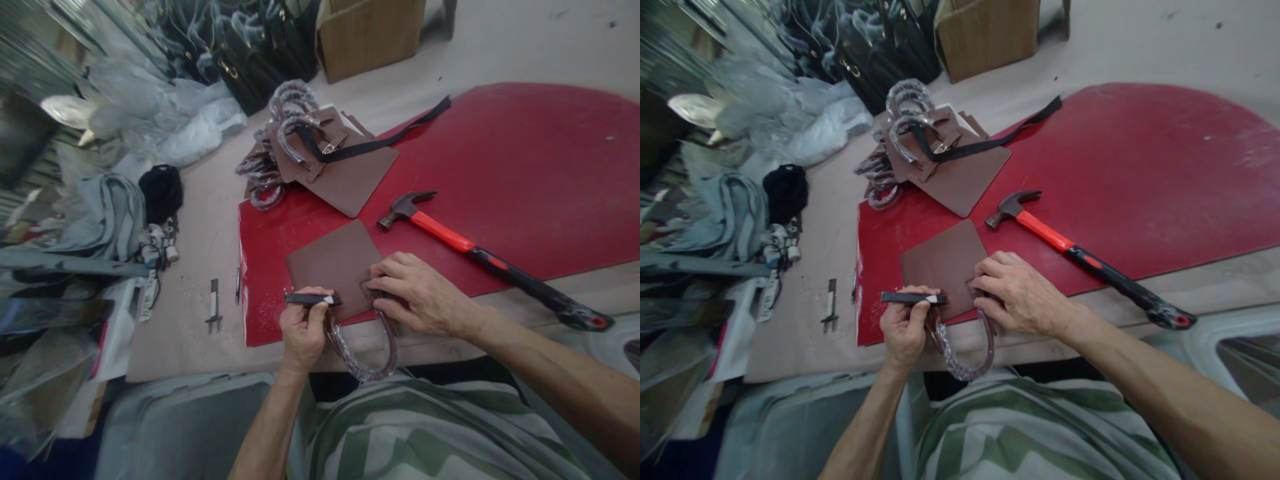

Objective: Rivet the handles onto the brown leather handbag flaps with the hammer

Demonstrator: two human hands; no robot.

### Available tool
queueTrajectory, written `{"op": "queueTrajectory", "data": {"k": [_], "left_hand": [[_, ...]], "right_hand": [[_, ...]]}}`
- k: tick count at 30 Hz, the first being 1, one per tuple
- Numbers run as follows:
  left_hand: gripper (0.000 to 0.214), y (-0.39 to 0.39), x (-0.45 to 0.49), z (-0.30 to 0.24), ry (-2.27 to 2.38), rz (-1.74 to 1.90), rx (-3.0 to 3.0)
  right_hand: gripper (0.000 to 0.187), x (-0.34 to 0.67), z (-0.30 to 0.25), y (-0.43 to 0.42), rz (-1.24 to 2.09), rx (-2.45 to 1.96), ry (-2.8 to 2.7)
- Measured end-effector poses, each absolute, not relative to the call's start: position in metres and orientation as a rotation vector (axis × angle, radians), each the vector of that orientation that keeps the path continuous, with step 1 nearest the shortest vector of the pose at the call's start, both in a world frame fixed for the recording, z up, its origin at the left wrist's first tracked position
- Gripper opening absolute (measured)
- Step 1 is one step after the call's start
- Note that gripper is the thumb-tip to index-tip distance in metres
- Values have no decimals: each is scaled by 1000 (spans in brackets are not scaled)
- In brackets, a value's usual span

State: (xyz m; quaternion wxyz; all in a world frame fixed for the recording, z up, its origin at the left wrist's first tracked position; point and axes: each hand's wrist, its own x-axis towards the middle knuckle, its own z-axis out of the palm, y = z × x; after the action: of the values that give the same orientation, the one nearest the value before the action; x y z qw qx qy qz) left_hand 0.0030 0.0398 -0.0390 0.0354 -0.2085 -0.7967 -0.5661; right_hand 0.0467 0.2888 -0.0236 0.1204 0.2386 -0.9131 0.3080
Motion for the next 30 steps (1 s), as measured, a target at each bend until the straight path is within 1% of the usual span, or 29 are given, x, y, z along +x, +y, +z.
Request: {"op": "queueTrajectory", "data": {"k": [9, 15, 23, 30], "left_hand": [[11, 44, 4, -35, -2499, -1577, -657], [12, 46, 4, -32, -2513, -1306, -796], [13, 51, 0, -31, -2403, -1190, -983], [13, 51, 2, -36, -2365, -1142, -989]], "right_hand": [[25, 47, -23, 289, 889, 685, -2682], [26, 47, -24, 289, 901, 687, -2693], [27, 48, -22, 288, 875, 702, -2690], [27, 48, -22, 288, 867, 721, -2701]]}}
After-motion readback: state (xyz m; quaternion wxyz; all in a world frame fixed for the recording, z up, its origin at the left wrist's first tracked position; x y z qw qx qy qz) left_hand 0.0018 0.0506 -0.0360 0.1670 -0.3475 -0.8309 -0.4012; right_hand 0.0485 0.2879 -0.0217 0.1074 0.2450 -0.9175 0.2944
